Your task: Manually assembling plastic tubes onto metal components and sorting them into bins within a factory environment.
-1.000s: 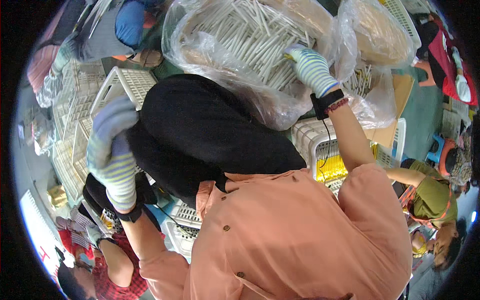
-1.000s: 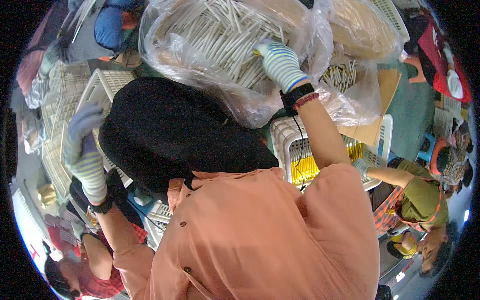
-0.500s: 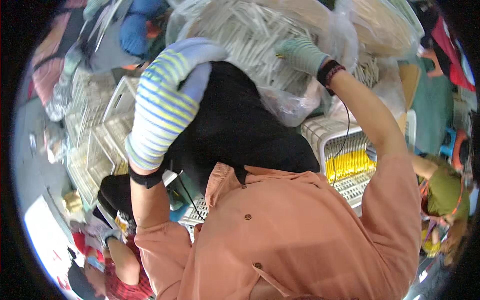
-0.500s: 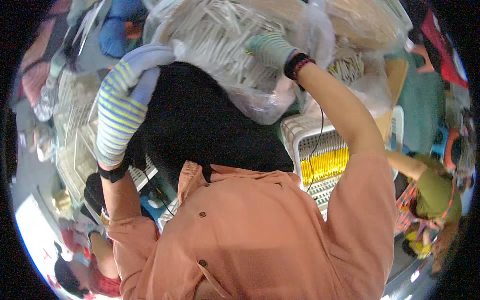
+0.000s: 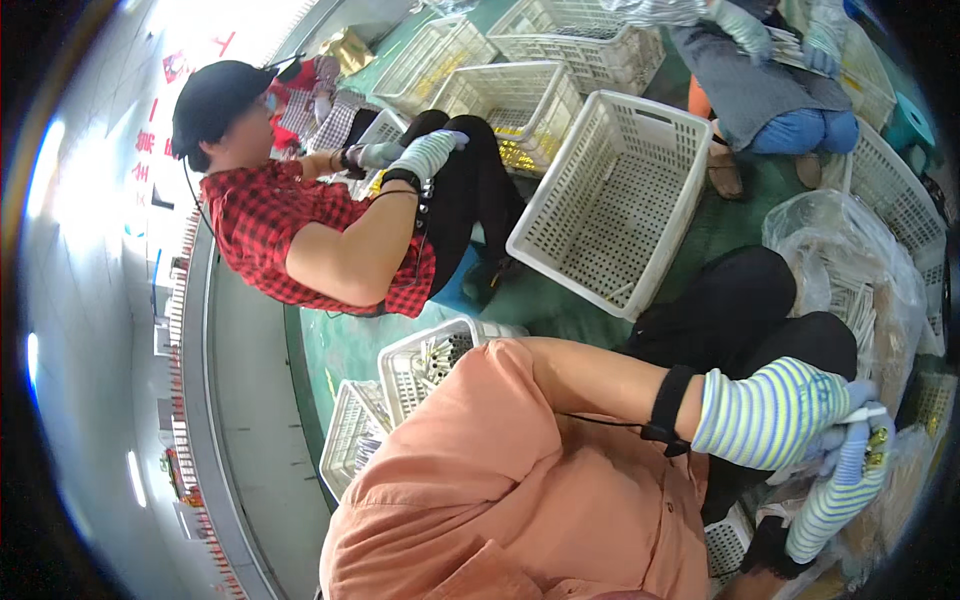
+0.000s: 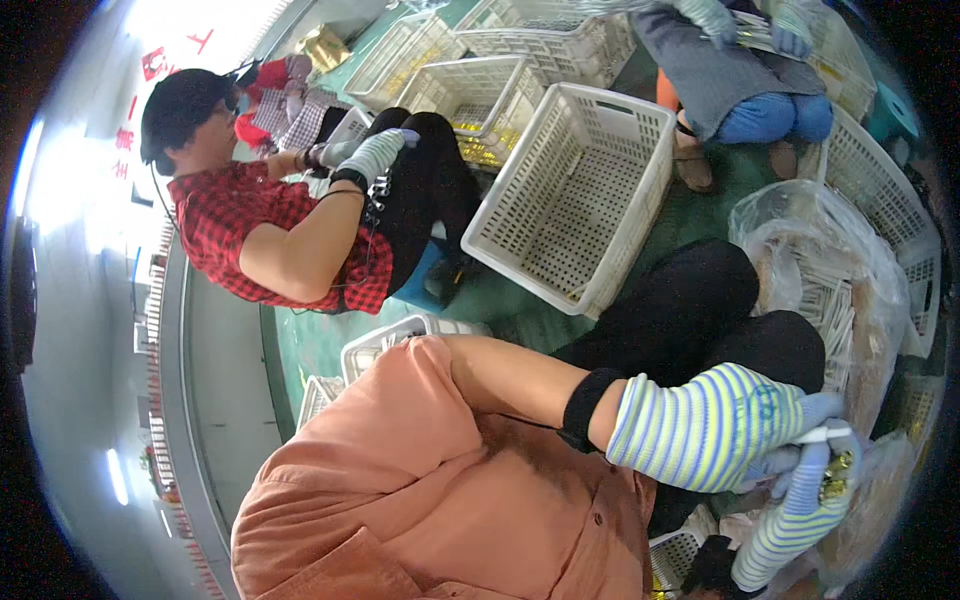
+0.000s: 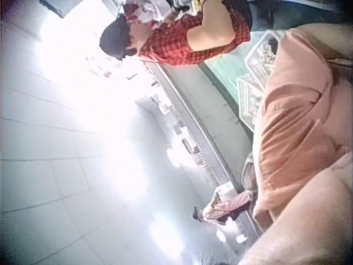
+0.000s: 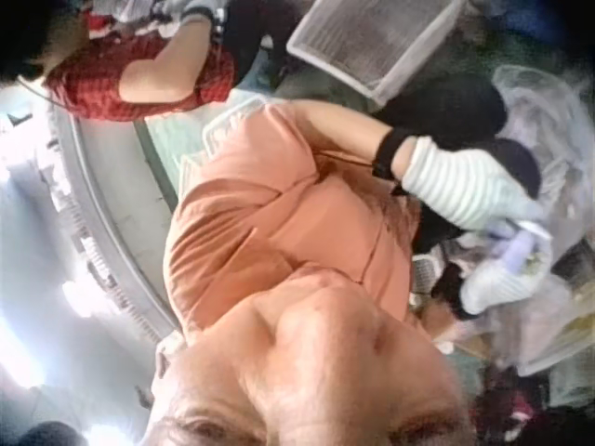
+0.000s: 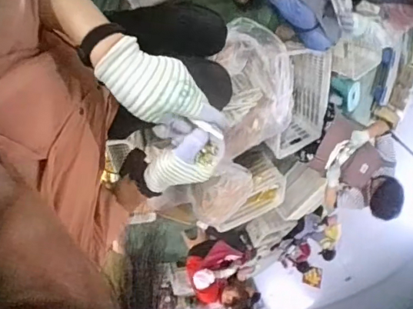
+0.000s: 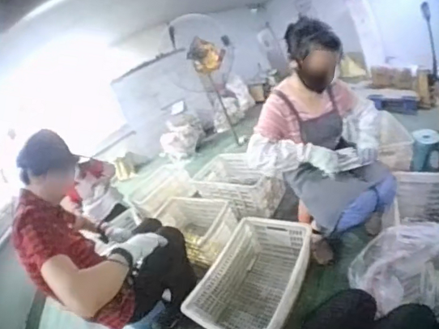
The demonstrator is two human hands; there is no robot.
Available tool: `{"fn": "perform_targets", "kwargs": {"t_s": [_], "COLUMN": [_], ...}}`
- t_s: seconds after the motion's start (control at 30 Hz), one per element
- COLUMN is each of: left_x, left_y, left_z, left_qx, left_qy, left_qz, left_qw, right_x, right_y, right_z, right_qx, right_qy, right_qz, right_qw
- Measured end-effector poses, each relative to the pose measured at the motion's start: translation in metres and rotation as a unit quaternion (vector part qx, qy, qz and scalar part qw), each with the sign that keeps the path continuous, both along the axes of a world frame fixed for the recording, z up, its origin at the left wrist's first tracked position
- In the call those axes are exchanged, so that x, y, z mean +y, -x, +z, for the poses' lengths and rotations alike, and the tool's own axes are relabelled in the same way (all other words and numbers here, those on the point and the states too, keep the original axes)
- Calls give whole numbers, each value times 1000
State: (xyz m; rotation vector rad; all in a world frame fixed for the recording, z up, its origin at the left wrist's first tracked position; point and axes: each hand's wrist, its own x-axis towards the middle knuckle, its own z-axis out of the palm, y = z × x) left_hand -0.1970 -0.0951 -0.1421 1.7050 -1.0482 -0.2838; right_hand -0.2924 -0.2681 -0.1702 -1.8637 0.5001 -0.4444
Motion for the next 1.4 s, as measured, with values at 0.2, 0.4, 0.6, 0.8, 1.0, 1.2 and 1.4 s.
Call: {"fn": "perform_targets", "kwargs": {"t_s": [0.2,0.4,0.6,0.8,1.0,1.2,1.4], "left_x": [60,125,147,132,108,98,84], "left_y": [-12,-13,-15,-10,-16,-5,2], "left_z": [-31,-42,-50,-46,-40,-36,-34], "left_qx": [48,18,-162,-194,-247,-274,-280], "left_qy": [-77,-118,-182,-271,-266,-279,-362], "left_qz": [103,104,98,20,-60,-80,-156], "left_qw": [991,987,965,943,930,917,875], "right_x": [62,71,75,49,46,43,45], "right_y": [-11,22,33,16,22,25,25], "right_z": [-4,-17,-6,-8,-21,-13,1], "right_qx": [24,278,243,116,71,80,155], "right_qy": [-284,-433,-364,46,132,154,149], "right_qz": [110,210,269,349,319,325,401], "right_qw": [952,832,858,929,936,929,890]}}
